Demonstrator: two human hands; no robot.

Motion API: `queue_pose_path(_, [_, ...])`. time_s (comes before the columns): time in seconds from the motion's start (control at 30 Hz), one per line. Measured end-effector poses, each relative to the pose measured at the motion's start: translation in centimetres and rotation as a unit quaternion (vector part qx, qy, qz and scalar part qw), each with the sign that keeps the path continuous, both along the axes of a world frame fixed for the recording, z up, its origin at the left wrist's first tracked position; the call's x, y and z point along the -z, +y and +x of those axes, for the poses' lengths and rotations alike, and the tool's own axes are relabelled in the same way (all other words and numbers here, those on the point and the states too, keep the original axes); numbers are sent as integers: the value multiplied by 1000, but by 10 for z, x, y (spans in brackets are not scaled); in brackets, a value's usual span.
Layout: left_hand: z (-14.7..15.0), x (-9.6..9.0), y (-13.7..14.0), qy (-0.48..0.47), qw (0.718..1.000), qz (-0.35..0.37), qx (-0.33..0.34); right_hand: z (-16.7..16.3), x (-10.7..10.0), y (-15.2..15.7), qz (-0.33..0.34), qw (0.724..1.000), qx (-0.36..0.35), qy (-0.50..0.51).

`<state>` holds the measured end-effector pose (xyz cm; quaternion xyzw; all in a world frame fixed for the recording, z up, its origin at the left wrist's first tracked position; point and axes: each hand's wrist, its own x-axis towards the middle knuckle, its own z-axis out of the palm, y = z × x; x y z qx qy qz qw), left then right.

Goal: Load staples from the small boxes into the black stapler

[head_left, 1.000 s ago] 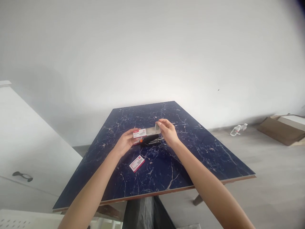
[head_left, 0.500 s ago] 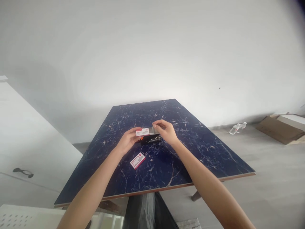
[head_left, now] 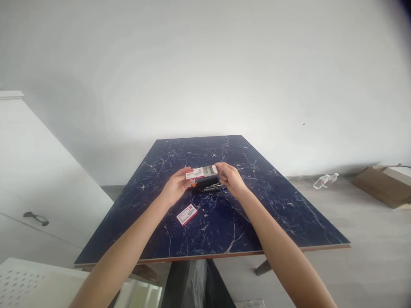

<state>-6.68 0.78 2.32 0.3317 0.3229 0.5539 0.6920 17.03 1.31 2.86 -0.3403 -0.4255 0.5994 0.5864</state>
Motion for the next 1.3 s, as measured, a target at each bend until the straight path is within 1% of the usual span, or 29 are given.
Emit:
queue_pose_path(0.07, [2,-1,-3,-10,1000,4,6,-3,1,-2,0,999,-47,-19])
queue_pose_path(0.2, [5,-5,-9,-26,999,25,28,-2,1,-5,1,997,-72,14])
queue_pose_path(0.3, [9,-6,-13,-34,997,43,61,-4,1,-7,10,995,-100,24])
queue_pose_path(0.43, [17,-2,-17,-19,995,25,90,-13,3,-10,20,991,-133,-19])
queue_pose_path(0.5, [19,0,-17,-12,996,13,86,-16,5,-11,25,989,-141,-44])
queue_pose_path(0.6, [17,-2,-19,-27,996,19,83,-19,10,-10,38,985,-150,-72])
queue_pose_path(0.67, [14,-6,-21,-60,992,33,104,-21,12,-10,48,984,-142,-97])
queue_pose_path(0.77, [13,-11,-26,-88,985,65,132,-25,13,-12,85,979,-99,-157])
queue_pose_path(0.87, [15,-11,-28,-43,988,86,117,-29,15,-16,110,972,-77,-193])
queue_pose_path(0.97, [17,-8,-26,-6,990,81,114,-30,19,-19,117,965,-92,-218])
queue_pose_path(1.03, [18,-6,-25,2,992,68,108,-29,20,-19,154,949,-85,-262])
queue_pose_path(1.07, [19,-5,-24,0,993,60,97,-28,20,-20,180,939,-68,-285])
queue_pose_path(1.17, [21,-3,-22,-24,998,39,46,-26,17,-22,253,909,32,-328])
queue_pose_path(1.23, [23,-2,-21,-40,999,32,12,-27,14,-25,277,890,79,-353])
queue_pose_path(1.3, [24,0,-20,-47,998,31,-14,-30,12,-29,289,873,83,-383])
